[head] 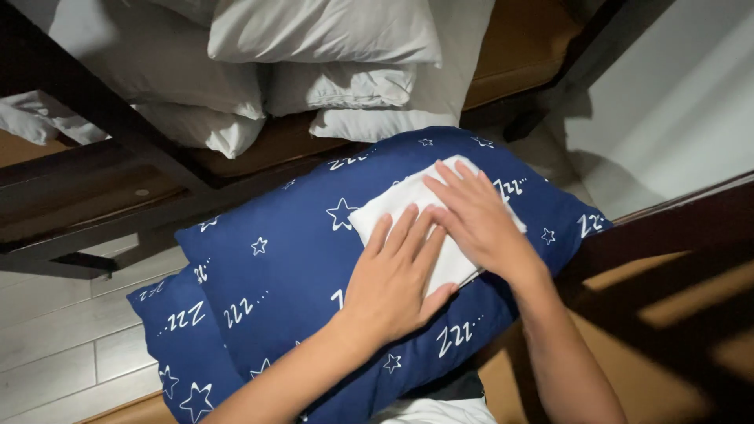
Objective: The person folds a white pillowcase by hand, aligning the edges and pressing the folds flat. They then pick up a blue pillow with a star pattern, shake it, and place it on the surface.
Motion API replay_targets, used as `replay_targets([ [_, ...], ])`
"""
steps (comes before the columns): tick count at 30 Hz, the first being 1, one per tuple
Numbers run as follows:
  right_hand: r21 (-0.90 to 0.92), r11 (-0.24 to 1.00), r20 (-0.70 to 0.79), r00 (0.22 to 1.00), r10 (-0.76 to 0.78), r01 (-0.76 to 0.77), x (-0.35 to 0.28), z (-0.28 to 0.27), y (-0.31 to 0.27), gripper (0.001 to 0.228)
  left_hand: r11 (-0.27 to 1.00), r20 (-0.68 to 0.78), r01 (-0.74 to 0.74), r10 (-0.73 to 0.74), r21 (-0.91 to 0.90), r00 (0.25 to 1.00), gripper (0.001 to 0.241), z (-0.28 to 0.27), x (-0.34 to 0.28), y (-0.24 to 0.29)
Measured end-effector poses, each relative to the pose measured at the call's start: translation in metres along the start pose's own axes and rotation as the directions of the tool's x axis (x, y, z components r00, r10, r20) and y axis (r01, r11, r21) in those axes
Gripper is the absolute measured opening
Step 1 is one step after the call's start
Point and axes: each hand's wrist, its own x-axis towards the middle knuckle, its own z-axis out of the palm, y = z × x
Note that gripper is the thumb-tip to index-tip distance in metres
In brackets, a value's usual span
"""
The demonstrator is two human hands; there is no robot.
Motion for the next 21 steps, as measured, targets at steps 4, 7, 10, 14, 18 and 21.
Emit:
replay_targets([
  [4, -0.149, 0.984, 0.065, 0.992, 0.111, -0.1, -0.008, 0.035, 0.009, 0.06, 0.998, 0.074, 0.054, -0.051, -0.039, 0.996, 0.077, 0.02, -0.019, -0.009],
  [7, -0.176, 0.975, -0.001, 0.99, 0.138, -0.136, -0.022, 0.044, 0.014, 0.059, 0.993, 0.066, 0.102, -0.098, -0.062, 0.993, 0.076, 0.018, -0.019, -0.005],
  [10, -0.145, 0.974, -0.07, 0.984, 0.164, -0.173, -0.026, 0.044, 0.018, 0.056, 0.984, 0.04, 0.177, -0.175, -0.039, 0.984, 0.073, 0.017, -0.016, -0.01],
  [14, -0.103, 0.967, -0.216, 0.954, 0.209, -0.235, -0.031, 0.052, 0.028, 0.051, 0.963, -0.01, 0.262, -0.264, -0.066, 0.965, 0.072, 0.015, -0.023, -0.018],
  [18, -0.062, 0.944, -0.292, 0.91, 0.294, -0.325, -0.031, 0.039, 0.039, 0.058, 0.919, -0.188, 0.333, -0.373, -0.212, 0.908, 0.066, 0.003, -0.029, -0.01],
  [21, -0.062, 0.847, -0.247, 0.83, 0.5, -0.528, -0.026, 0.021, 0.025, 0.04, 0.834, -0.302, 0.441, -0.537, -0.333, 0.788, 0.069, -0.006, -0.036, -0.005],
])
